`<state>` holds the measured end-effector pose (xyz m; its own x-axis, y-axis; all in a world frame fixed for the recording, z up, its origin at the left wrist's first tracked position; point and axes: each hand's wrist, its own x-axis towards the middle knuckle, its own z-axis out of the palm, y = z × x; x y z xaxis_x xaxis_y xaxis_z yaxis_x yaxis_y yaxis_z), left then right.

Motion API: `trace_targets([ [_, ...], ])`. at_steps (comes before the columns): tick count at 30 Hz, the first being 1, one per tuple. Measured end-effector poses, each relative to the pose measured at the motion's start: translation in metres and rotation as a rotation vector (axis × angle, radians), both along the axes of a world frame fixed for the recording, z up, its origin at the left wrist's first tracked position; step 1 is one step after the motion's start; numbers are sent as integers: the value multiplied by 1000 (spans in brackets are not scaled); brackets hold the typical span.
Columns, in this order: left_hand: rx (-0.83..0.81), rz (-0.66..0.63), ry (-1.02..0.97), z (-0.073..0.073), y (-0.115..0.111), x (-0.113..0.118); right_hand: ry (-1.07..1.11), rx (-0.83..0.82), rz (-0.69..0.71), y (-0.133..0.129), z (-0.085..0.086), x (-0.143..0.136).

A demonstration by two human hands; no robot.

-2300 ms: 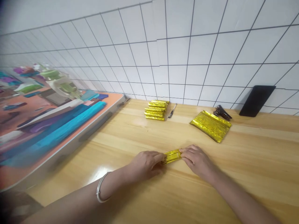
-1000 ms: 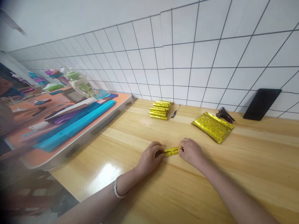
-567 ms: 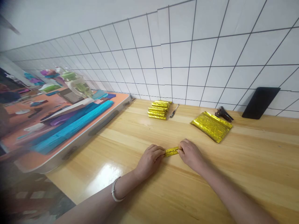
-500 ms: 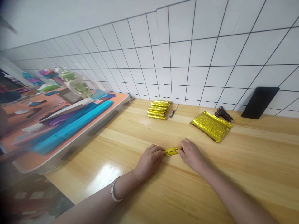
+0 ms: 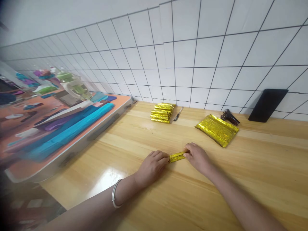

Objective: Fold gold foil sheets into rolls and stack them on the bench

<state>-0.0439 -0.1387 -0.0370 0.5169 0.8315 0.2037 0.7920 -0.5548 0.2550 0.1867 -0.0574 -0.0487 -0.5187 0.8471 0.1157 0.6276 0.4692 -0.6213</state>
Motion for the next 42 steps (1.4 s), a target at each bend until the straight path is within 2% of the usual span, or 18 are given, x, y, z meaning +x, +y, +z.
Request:
trace_targets([
  [7, 33, -82, 108, 5, 4, -5, -34, 150, 62, -13, -2, -1],
  [12, 101, -193, 259, 14, 21, -10, -345, 382, 21, -23, 3, -5],
  [15, 135, -231, 330, 18, 35, -9, -474, 449, 5, -20, 5, -9],
  [18, 131, -222, 387, 18, 40, -3, -529, 458, 13, -20, 10, -13],
  [21, 122, -159, 419, 13, 33, 3, -564, 456, 34, -22, 14, -18],
  [25, 109, -62, 342, 8, 15, 6, -555, 418, 26, -21, 15, -18],
  [29, 28, 7, 254, 11, 7, 5, -482, 381, -1, -17, 12, -13],
  [32, -2, 3, 223, 12, 9, 5, -437, 389, 6, -17, 9, -9],
  [39, -11, -86, 188, 0, 15, 0, -393, 397, 29, -20, 3, 2],
  [42, -33, -95, 187, 0, 13, 0, -331, 380, 27, -18, 3, 4],
])
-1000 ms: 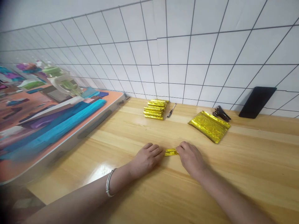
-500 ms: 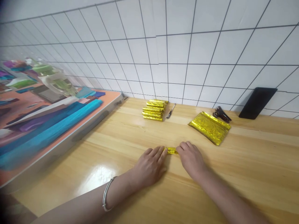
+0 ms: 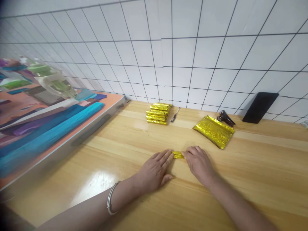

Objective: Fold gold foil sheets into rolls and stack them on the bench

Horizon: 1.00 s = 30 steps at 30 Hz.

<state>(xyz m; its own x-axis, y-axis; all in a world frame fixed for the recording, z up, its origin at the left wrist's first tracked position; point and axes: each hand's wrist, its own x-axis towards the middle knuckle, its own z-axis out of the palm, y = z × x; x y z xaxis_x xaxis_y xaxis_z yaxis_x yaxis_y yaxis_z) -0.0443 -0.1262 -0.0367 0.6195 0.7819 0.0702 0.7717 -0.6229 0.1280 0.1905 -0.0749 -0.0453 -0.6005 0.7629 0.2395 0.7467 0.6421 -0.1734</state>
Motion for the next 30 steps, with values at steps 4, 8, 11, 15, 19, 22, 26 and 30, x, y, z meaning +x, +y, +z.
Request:
trace_targets([
  [4, -5, 16, -2, 2, -3, 2, 42, 20, 5, 2, 0, 0],
  [8, -9, -2, -33, 1, -3, 2, -30, 65, 10, -1, 1, -1],
  [11, -2, -18, -51, 0, -2, 2, -91, 109, 12, -7, 4, -8],
  [15, 18, -22, -72, 0, -1, 3, -153, 89, 30, -20, 2, -31],
  [19, 48, -31, -87, 1, 0, 2, -154, -4, 26, -29, -7, -42],
  [22, 44, -74, -82, 3, -1, -4, -172, -56, 60, -31, -9, -30],
  [26, 17, -102, -83, 4, -3, -20, -188, -91, 71, -31, -5, -14],
  [30, -6, -106, -62, 7, -4, -43, -186, -88, 59, -33, -4, -14],
])
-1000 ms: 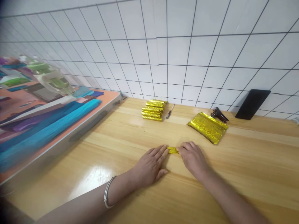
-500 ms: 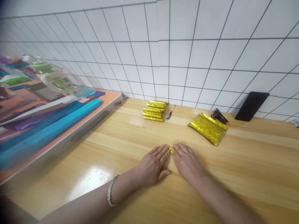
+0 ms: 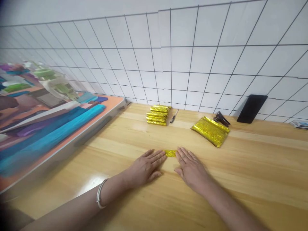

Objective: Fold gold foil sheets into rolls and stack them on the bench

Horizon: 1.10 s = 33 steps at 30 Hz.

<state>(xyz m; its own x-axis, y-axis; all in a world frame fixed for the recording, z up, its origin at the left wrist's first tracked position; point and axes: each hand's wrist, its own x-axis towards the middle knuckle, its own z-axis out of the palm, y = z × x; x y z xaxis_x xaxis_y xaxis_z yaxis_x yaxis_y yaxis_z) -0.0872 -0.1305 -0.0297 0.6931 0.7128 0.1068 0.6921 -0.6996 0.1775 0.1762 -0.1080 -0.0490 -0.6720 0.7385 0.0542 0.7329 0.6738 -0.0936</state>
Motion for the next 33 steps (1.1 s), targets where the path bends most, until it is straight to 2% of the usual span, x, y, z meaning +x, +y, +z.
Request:
trace_targets([
  [4, -35, -41, 12, 11, 4, -11, 17, 20, -5, -1, -1, -3],
  [7, -17, -34, -8, 14, 8, 0, 20, 27, -3, -1, -3, -2],
  [11, 13, -54, -27, 2, 11, 24, -7, 21, -9, 0, -5, -1],
  [15, 8, -92, -36, -9, 13, 26, 0, 30, -2, 1, -4, -2],
  [19, -4, -86, -61, -8, 12, 22, -25, 65, -6, -3, 2, -8],
  [25, -7, -38, -72, -8, 8, 27, -63, 116, -19, -7, 6, -16],
  [33, 26, -34, -68, -5, 11, 15, -71, 124, 26, 1, 5, 7],
])
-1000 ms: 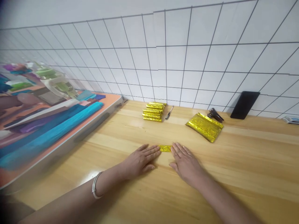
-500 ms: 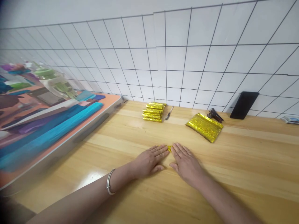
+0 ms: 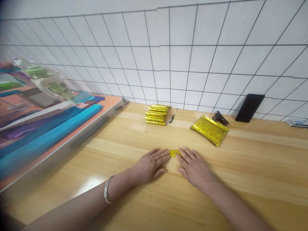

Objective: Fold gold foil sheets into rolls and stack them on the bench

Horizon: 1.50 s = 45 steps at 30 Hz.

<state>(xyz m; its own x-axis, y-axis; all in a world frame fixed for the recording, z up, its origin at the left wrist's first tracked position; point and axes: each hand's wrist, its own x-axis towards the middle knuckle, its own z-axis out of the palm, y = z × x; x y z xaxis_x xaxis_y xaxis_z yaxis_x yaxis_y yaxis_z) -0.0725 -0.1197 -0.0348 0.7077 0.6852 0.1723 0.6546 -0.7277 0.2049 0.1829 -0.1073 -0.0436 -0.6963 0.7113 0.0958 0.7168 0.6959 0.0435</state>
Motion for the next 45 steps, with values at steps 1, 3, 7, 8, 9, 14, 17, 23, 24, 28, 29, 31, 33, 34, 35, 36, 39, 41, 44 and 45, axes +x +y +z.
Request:
trace_targets([
  [1, -1, 7, -2, 0, 0, -3, -3, -1, -3, 1, 0, 4],
  [3, -13, 21, -7, 0, 0, -9, -5, -7, -6, 1, -1, 13],
  [7, -49, 29, -14, -1, 1, -17, 29, -23, -24, 3, -2, 25],
  [8, -57, 25, -17, -2, 2, -18, 33, -33, -29, 3, -2, 26],
  [9, -61, 24, -23, -2, 3, -19, 34, -45, -33, 3, -1, 28],
  [14, -63, 40, -66, -6, 8, -25, 43, -84, -38, 2, -1, 35],
  [17, -48, 33, -82, -7, 10, -25, 61, -83, -50, 2, -3, 38],
  [23, -5, 22, -142, -1, 13, -18, 80, -38, -50, 2, -1, 34],
  [24, -3, 23, -154, 0, 14, -16, 73, -25, -52, 2, -1, 32],
  [28, -26, 66, -191, 1, 20, -6, 35, 17, -75, -3, -3, 27],
  [29, -39, 92, -196, 1, 23, -3, 32, 26, -83, -3, -4, 26],
  [31, -63, 153, -191, 1, 31, 3, 35, 43, -101, -5, -6, 25],
  [33, -101, 194, -164, 2, 40, 9, 45, 54, -114, -6, -8, 24],
  [34, -141, 214, -133, 4, 45, 11, 52, 56, -117, -6, -8, 24],
  [35, -186, 234, -95, 6, 49, 13, 60, 56, -119, -6, -8, 24],
  [36, -225, 250, -59, 8, 54, 15, 70, 55, -120, -6, -8, 24],
  [39, -296, 265, 14, 13, 65, 18, 102, 45, -117, -6, -8, 25],
  [41, -322, 254, 44, 17, 70, 20, 124, 38, -111, -6, -8, 26],
  [44, -350, 231, 76, 21, 72, 23, 147, 25, -104, -6, -8, 26],
  [45, -353, 227, 78, 22, 70, 25, 152, 18, -103, -6, -7, 26],
])
